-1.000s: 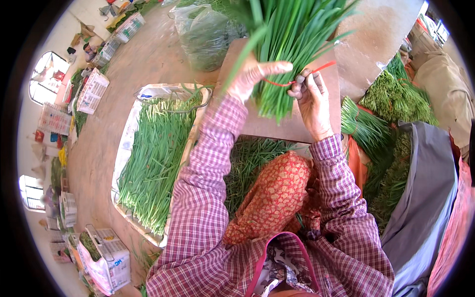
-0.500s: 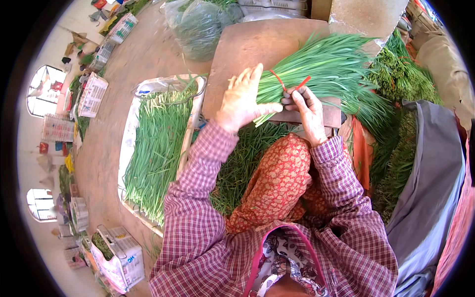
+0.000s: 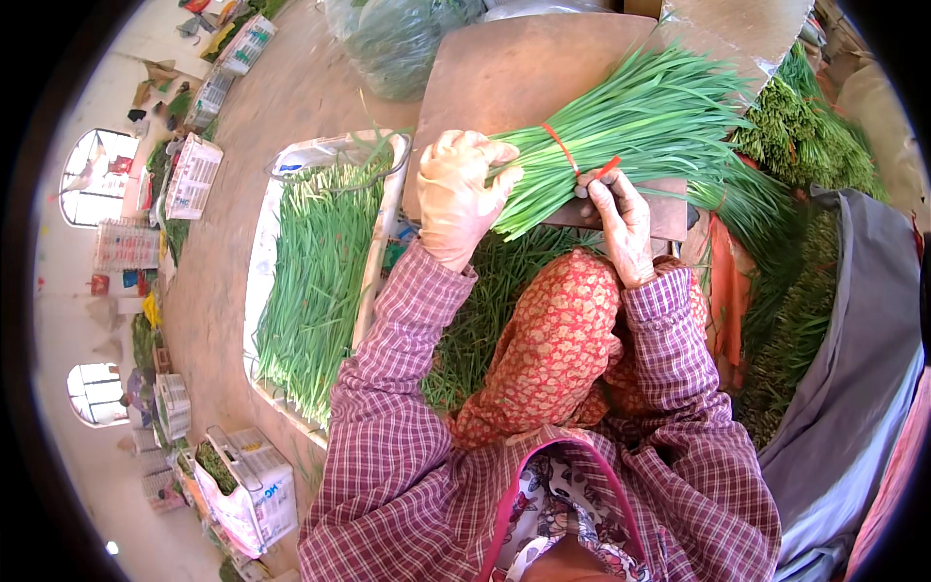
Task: The person bundles green onions by gathering a group together, trimming the ends with a small blade, and tying them with a red string.
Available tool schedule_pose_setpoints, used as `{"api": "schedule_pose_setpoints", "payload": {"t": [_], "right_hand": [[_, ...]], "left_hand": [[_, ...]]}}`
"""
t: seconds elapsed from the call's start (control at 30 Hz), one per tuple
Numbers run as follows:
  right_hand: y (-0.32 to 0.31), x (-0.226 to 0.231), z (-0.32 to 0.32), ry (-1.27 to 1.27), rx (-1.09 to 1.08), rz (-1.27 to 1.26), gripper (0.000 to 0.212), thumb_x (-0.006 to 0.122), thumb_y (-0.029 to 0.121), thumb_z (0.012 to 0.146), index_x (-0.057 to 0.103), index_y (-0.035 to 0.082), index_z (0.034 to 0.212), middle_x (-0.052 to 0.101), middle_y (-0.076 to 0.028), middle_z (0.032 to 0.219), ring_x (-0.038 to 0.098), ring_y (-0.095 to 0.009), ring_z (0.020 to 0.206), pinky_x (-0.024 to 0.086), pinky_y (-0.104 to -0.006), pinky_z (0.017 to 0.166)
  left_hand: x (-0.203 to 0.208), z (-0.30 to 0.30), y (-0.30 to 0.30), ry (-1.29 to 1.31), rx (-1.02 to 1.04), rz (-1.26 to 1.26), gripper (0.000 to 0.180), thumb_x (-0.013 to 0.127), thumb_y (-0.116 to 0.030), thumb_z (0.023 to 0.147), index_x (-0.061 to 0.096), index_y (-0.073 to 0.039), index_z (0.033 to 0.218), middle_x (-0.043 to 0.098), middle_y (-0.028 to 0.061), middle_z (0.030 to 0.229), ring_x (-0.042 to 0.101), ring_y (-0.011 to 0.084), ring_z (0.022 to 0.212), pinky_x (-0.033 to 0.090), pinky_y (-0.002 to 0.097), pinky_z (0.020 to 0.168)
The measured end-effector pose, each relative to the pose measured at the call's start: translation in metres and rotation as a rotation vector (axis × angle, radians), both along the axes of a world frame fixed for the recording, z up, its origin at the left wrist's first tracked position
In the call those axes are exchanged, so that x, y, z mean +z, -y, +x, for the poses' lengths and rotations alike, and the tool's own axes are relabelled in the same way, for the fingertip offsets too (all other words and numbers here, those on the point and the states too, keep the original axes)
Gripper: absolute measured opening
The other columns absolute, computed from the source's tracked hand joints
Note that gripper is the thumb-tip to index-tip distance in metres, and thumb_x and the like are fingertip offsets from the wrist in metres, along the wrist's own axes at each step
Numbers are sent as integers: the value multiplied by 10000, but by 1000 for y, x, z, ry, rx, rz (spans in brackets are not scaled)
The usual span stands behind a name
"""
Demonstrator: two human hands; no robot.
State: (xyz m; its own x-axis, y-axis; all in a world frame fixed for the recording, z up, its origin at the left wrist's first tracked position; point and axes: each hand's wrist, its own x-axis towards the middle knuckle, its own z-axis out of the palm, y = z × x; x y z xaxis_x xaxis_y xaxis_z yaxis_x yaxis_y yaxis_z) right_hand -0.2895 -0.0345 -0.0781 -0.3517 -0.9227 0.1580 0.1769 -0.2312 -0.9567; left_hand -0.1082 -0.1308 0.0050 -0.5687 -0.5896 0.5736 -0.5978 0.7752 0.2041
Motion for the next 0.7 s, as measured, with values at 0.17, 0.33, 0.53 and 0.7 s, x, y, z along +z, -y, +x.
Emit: {"api": "schedule_pose_setpoints", "payload": {"t": [0.17, 0.33, 0.53, 0.7], "right_hand": [[-1, -6, -1, -42, -10, -10, 188, 561, 198, 1020, 640, 29, 1036, 635, 16, 889, 508, -58, 724, 446, -219, 674], [-1, -8, -3, -29, -18, -13, 188, 559, 197, 1021, 639, 27, 1033, 639, 11, 893, 516, -59, 727, 455, -222, 681], [-3, -7, -3, -55, -20, -11, 176, 562, 183, 1018, 640, 25, 1027, 644, 10, 894, 529, -62, 730, 471, -224, 685], [-4, -8, -3, -46, -26, -18, 170, 563, 173, 1015, 643, 24, 1023, 647, 10, 883, 532, -63, 720, 472, -226, 670]], "left_hand": [[-26, 0, 5, -109, -39, 97, 240, 779, -78, 714, 739, -93, 949, 686, 55, 892, 608, 261, 918, 478, 384, 855], [0, -5, 13, -25, -127, 254, 219, 776, -72, 708, 729, -79, 921, 684, 56, 868, 620, 241, 895, 480, 376, 849], [11, -9, 19, 77, -171, 372, 179, 781, -100, 703, 705, -68, 862, 681, 65, 854, 630, 247, 872, 481, 372, 839], [15, -10, 27, 172, -166, 500, 181, 774, -125, 733, 698, -46, 877, 669, 67, 851, 633, 215, 845, 499, 357, 804]]}}
